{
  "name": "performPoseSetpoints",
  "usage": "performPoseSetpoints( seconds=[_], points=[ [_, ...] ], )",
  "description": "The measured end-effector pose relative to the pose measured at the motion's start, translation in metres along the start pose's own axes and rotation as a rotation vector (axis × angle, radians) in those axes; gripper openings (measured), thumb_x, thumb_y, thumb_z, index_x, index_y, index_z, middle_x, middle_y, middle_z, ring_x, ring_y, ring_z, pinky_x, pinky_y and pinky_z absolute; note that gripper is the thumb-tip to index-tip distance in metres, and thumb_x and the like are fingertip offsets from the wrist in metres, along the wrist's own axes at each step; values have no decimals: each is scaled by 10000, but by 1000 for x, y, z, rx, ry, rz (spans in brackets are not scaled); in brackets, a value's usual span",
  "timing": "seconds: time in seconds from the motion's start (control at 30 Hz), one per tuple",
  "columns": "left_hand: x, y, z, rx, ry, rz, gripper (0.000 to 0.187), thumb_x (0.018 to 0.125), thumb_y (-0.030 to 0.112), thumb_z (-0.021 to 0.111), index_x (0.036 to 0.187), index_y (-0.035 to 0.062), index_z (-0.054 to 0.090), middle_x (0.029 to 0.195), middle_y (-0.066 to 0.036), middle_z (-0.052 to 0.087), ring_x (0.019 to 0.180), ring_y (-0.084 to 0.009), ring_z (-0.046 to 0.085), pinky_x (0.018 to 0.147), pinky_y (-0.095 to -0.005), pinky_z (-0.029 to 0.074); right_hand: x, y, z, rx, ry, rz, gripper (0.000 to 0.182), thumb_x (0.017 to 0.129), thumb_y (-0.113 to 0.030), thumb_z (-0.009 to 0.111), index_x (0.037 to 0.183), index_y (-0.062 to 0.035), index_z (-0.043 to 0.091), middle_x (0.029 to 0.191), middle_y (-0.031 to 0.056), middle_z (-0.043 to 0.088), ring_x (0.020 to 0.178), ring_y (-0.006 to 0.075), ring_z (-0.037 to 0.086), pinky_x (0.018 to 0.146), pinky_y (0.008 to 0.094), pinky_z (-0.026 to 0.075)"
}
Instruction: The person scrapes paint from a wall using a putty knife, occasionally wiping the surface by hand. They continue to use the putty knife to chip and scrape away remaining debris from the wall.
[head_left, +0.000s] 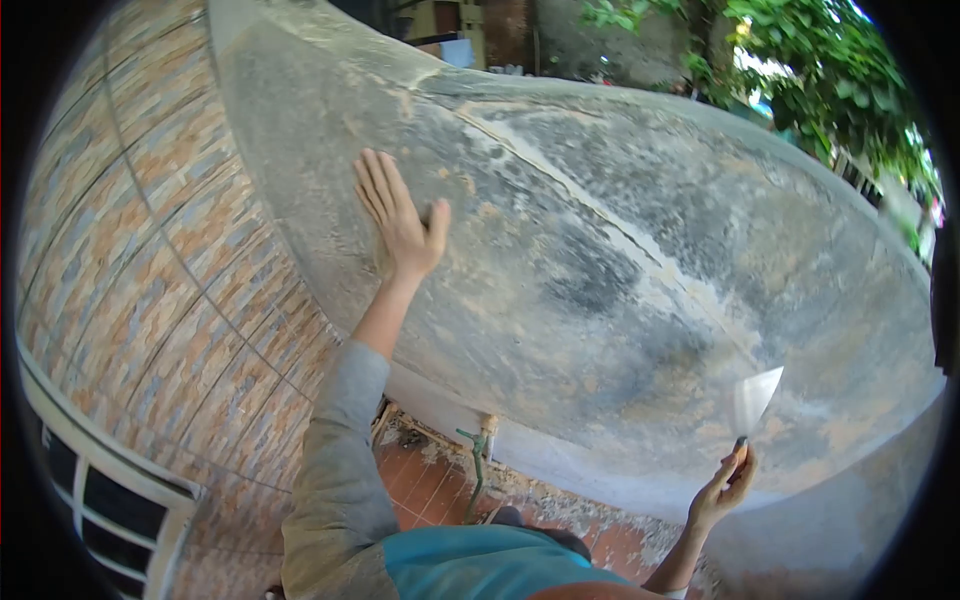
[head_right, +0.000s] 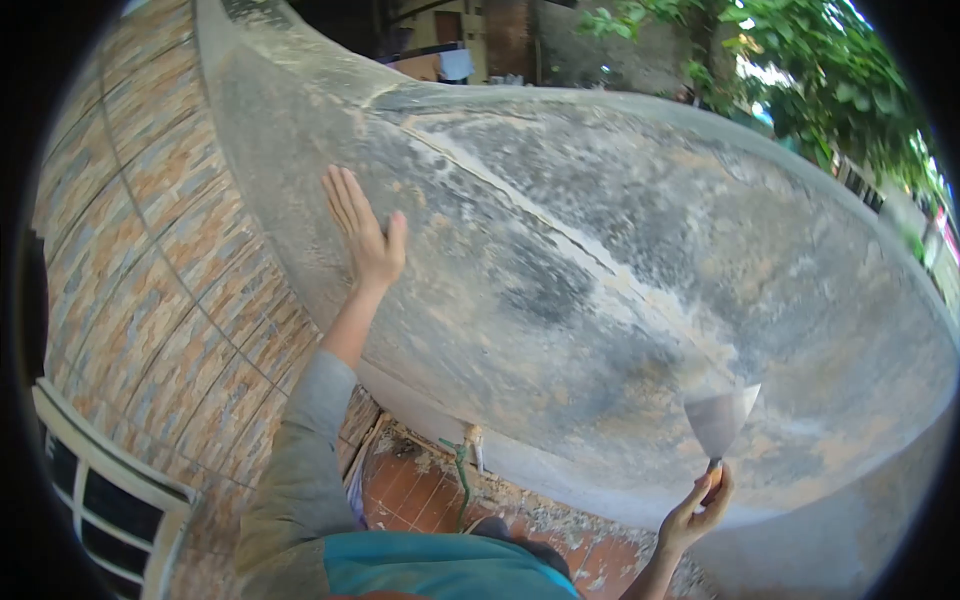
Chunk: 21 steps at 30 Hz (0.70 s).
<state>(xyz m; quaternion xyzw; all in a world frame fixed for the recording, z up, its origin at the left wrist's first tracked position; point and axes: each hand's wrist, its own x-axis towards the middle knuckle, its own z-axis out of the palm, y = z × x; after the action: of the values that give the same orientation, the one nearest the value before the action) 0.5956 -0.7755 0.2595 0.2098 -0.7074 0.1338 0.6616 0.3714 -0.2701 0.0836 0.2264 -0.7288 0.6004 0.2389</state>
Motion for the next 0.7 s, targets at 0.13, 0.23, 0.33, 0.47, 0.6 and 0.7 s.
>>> performPoseSetpoints(
  seconds=[0.13, 0.23, 0.33, 0.47, 0.6, 0.7],
  points=[
    [3, -5, -11, 152, -154, 383, 944, 958, 727, 373, 1619, 82, 180, 1668, -243, 123, 1539, -464, 67, 1194, -665, 104, 0, -16, 9, 190, 72, 129, 273, 1083, -218, 502, 1224, -5, 597, 833, -48, 504, 681, 19, 404, 596, 181, 320],
    [39, -41, -12, 102, 69, 196, 754, 1038, 519, 432, 1587, 28, 271, 1645, -261, 198, 1535, -409, 170, 1232, -551, 118, 7, -46, 20, 298, 76, 61, 290, 1102, -220, 444, 1196, 20, 576, 815, -18, 494, 713, 50, 422, 639, 206, 361],
    [66, -132, -4, 121, 256, 224, 562, 1069, 321, 477, 1509, -22, 413, 1574, -290, 340, 1473, -441, 300, 1207, -514, 238, 27, -65, 42, 346, 69, -71, 246, 1087, -193, 457, 1091, 7, 599, 773, 4, 498, 690, 75, 452, 623, 242, 388],
    [91, -246, -10, 83, 279, 186, 631, 1057, 422, 486, 1515, -5, 410, 1575, -280, 342, 1462, -450, 305, 1202, -525, 236, 57, -90, 98, 280, 122, -255, 275, 1043, -262, 539, 1035, 6, 603, 762, 90, 562, 656, 192, 519, 650, 348, 420],
    [98, -246, -43, -68, 97, -319, 825, 994, 455, 604, 1619, 111, 191, 1672, -253, 73, 1551, -417, 35, 1226, -591, 111, 80, -120, 162, 158, 314, -559, 270, 1011, -274, 572, 1022, -7, 614, 767, 89, 583, 662, 257, 539, 711, 369, 420],
    [95, -338, -41, 184, 148, -157, 773, 989, 391, 636, 1572, 32, 277, 1634, -283, 181, 1537, -412, 115, 1204, -552, 225, 79, -112, 203, 88, 420, -690, 338, 1008, -347, 556, 1010, -13, 604, 756, 78, 583, 599, 238, 523, 673, 356, 360]
  ],
)
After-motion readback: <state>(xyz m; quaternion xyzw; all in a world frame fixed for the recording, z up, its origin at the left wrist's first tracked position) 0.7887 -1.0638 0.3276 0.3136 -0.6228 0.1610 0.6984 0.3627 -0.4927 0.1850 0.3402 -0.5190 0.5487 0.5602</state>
